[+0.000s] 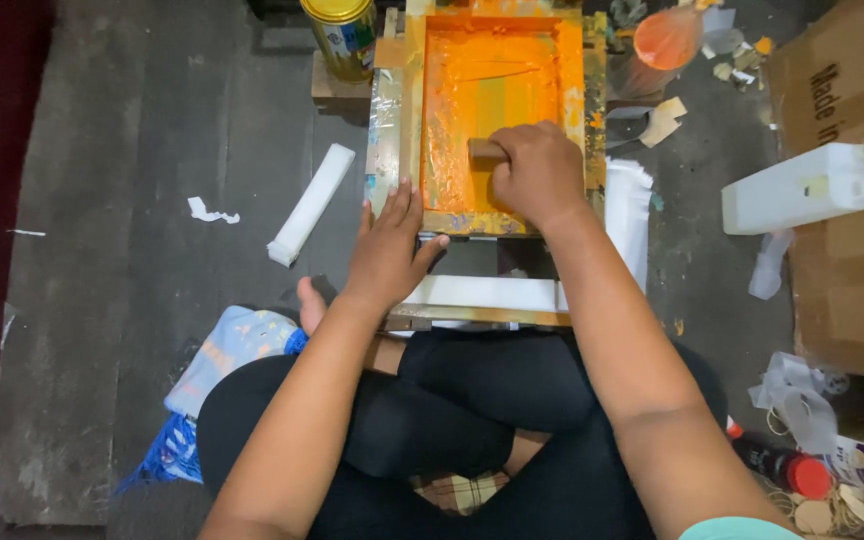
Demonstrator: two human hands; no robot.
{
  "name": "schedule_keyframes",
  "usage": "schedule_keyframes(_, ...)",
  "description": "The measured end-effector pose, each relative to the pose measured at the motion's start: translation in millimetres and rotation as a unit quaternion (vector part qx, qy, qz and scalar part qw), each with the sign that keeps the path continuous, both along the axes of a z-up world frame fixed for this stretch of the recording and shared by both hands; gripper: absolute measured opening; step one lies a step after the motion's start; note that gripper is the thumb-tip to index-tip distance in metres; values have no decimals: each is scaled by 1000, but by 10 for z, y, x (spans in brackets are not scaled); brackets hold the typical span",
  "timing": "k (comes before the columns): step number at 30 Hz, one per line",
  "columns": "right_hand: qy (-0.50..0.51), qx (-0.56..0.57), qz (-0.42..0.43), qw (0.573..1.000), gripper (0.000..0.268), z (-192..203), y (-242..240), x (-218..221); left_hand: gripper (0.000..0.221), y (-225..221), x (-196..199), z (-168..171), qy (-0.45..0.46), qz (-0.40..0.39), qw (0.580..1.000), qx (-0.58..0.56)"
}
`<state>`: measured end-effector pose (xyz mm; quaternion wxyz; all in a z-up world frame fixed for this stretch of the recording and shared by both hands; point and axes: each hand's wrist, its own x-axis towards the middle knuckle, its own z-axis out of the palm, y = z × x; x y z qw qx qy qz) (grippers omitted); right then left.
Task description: Manual screen printing of small translucent strips using orange ink and a squeegee.
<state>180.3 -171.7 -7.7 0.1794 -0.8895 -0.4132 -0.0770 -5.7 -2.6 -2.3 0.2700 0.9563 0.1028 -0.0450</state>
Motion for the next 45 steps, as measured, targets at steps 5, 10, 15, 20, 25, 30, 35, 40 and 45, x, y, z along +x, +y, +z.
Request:
schedule_keyframes(5, -53, 5, 7, 999, 41, -192, 73, 236, 77, 117, 90, -212, -20, -8, 1000, -12)
schedule_keyframes(10, -58, -23, 23, 998, 51, -320, 76, 299, 77, 153, 99, -274, -31, -27, 999, 0)
schedule_keyframes(15, 68, -79, 27, 994, 45, 42, 60, 73, 79, 65, 40, -18, -10, 2, 1000, -18)
schedule_keyframes(20, 122, -105, 24, 987, 50, 327, 43, -245, 77, 18, -106, -65, -3, -12, 1000, 12)
schedule_keyframes(25, 201, -132, 27, 970, 45, 472, -68, -484, 76, -19, -221, -50, -1, -22, 999, 39)
schedule_keyframes(30, 200, -122, 5, 972, 38, 879, -254, -670, 75, 2, -192, -49, -2, -21, 999, 35)
schedule_keyframes(35, 167, -33, -46, 984, 38, 474, -737, -598, 78, -21, -106, 33, -13, 28, 999, 25)
schedule_keyframes(40, 48, -30, -50, 997, 30, 459, -777, -370, 83, 32, -50, -129, -19, 88, 994, 65)
schedule_keyframes(45, 92, -128, -41, 987, 37, 542, -692, -404, 69, 82, -69, -272, -26, 133, 988, 76)
